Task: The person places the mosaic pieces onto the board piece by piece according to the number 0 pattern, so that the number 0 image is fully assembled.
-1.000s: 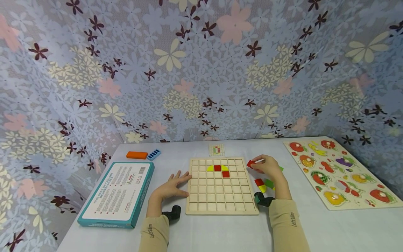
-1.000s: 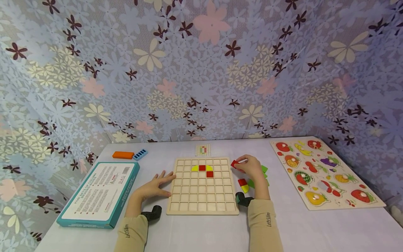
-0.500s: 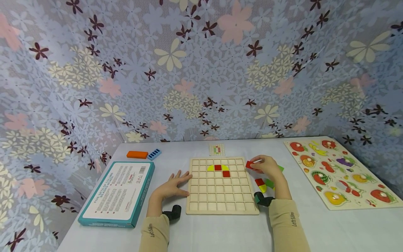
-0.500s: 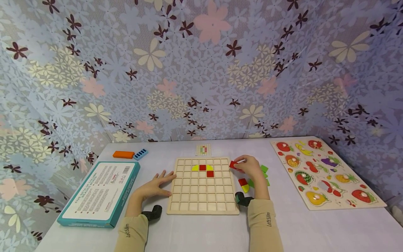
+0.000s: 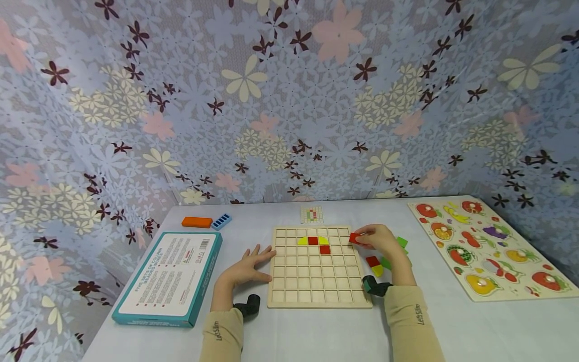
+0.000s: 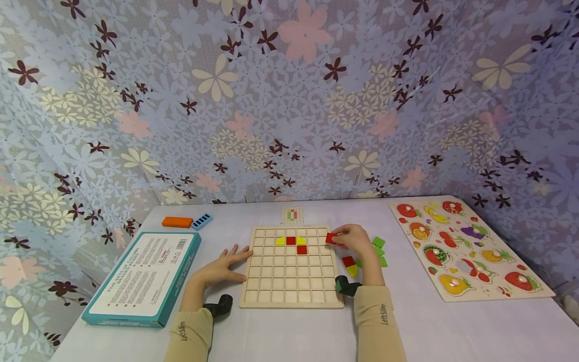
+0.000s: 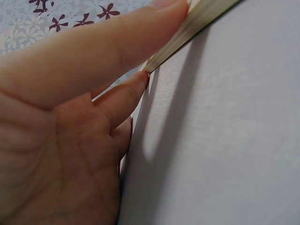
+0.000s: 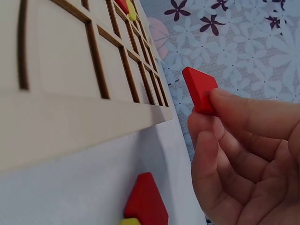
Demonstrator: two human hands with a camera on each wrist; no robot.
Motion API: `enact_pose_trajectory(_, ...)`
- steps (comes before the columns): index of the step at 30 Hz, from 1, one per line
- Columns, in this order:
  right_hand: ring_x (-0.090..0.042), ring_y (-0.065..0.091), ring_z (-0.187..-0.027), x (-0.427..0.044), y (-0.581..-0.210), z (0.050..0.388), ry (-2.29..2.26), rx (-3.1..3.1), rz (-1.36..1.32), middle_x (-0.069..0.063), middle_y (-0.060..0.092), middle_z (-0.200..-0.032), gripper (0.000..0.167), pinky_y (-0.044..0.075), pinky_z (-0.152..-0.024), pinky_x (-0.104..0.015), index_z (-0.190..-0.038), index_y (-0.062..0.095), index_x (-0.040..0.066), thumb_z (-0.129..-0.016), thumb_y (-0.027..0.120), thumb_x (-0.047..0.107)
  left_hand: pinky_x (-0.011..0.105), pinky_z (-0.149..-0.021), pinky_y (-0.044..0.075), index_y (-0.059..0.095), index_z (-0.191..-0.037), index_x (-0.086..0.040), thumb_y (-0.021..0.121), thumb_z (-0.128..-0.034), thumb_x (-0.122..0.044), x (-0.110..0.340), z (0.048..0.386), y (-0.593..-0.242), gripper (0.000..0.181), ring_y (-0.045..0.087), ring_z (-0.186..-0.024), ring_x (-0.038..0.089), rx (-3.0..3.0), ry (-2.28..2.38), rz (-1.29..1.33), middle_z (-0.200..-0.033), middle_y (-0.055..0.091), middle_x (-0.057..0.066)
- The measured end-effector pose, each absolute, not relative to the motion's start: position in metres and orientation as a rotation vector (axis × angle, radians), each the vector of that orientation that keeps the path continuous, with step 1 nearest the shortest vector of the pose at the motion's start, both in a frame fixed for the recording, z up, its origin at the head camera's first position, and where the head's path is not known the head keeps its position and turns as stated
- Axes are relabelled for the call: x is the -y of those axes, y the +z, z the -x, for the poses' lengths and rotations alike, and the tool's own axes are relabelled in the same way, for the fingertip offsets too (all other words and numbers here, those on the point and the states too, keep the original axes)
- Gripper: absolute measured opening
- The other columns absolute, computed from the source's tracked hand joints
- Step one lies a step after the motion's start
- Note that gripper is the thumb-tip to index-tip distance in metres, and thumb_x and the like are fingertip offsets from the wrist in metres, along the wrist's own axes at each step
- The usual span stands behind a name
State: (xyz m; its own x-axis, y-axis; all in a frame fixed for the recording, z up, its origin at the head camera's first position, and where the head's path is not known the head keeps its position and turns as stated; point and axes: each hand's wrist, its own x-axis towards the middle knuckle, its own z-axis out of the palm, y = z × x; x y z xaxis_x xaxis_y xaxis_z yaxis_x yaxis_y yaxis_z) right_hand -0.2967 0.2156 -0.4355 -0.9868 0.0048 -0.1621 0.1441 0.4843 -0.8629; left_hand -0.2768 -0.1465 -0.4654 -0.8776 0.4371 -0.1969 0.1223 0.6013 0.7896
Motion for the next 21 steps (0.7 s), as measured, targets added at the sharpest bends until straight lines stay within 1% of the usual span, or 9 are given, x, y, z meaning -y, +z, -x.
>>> enact_pose_trajectory(4,-0.013,0.056,-0.073,-0.213,-0.435,0.296,-1.538,-2.549,-0.118,-0.017,0.062,-0.104,0.029,0.052,-0.069,-0.028,-0.110,0.060,-0.007,-0.087,0.062,0.011,0.055,-0.112,-0.006,0.042,-0.140,-0.015,0.077,-0.0706,-0.020,0.147,0.277,-0.465,0.078,-0.006,-0.141,0.032,-2.461,1.169,-0.465,-0.152,0.023,0.004)
enact_pose_trajectory(9,-0.015,0.058,-0.072,-0.209,-0.435,0.297,-1.557,-2.520,-0.106,-0.014,0.063,-0.096,0.028,0.052,-0.067,-0.028,-0.108,0.060,-0.008,-0.087,0.061,0.010,0.055,-0.112,-0.007,0.042,-0.140,-0.014,0.077,-0.0710,-0.019,0.147,0.278,-0.466,0.077,-0.006,-0.141,0.033,-2.463,1.175,-0.483,-0.151,0.023,0.005)
enact_pose_trajectory(11,-0.016,0.058,-0.072,-0.208,-0.436,0.297,-1.551,-2.520,-0.098,-0.013,0.063,-0.095,0.028,0.051,-0.067,-0.028,-0.107,0.060,-0.008,-0.087,0.061,0.010,0.055,-0.112,-0.007,0.042,-0.140,-0.014,0.077,-0.0709,-0.019,0.147,0.278,-0.466,0.077,-0.006,-0.141,0.033,-2.465,1.176,-0.484,-0.151,0.023,0.005)
enact_pose_trajectory(17,-0.014,0.057,-0.076,-0.204,-0.439,0.300,-1.522,-2.528,-0.084,-0.018,0.061,-0.106,0.025,0.052,-0.070,-0.028,-0.105,0.062,-0.006,-0.086,0.062,0.010,0.056,-0.111,-0.006,0.042,-0.140,-0.016,0.077,-0.0708,-0.021,0.147,0.278,-0.466,0.078,-0.007,-0.141,0.033,-2.468,1.166,-0.465,-0.152,0.022,0.003)
enact_pose_trajectory(21,-0.014,0.057,-0.073,-0.200,-0.440,0.301,-1.527,-2.524,-0.063,-0.017,0.062,-0.103,0.024,0.053,-0.068,-0.027,-0.103,0.064,-0.006,-0.084,0.063,0.008,0.057,-0.111,-0.006,0.042,-0.140,-0.016,0.077,-0.0708,-0.021,0.147,0.278,-0.466,0.078,-0.007,-0.141,0.033,-2.470,1.161,-0.468,-0.152,0.022,0.004)
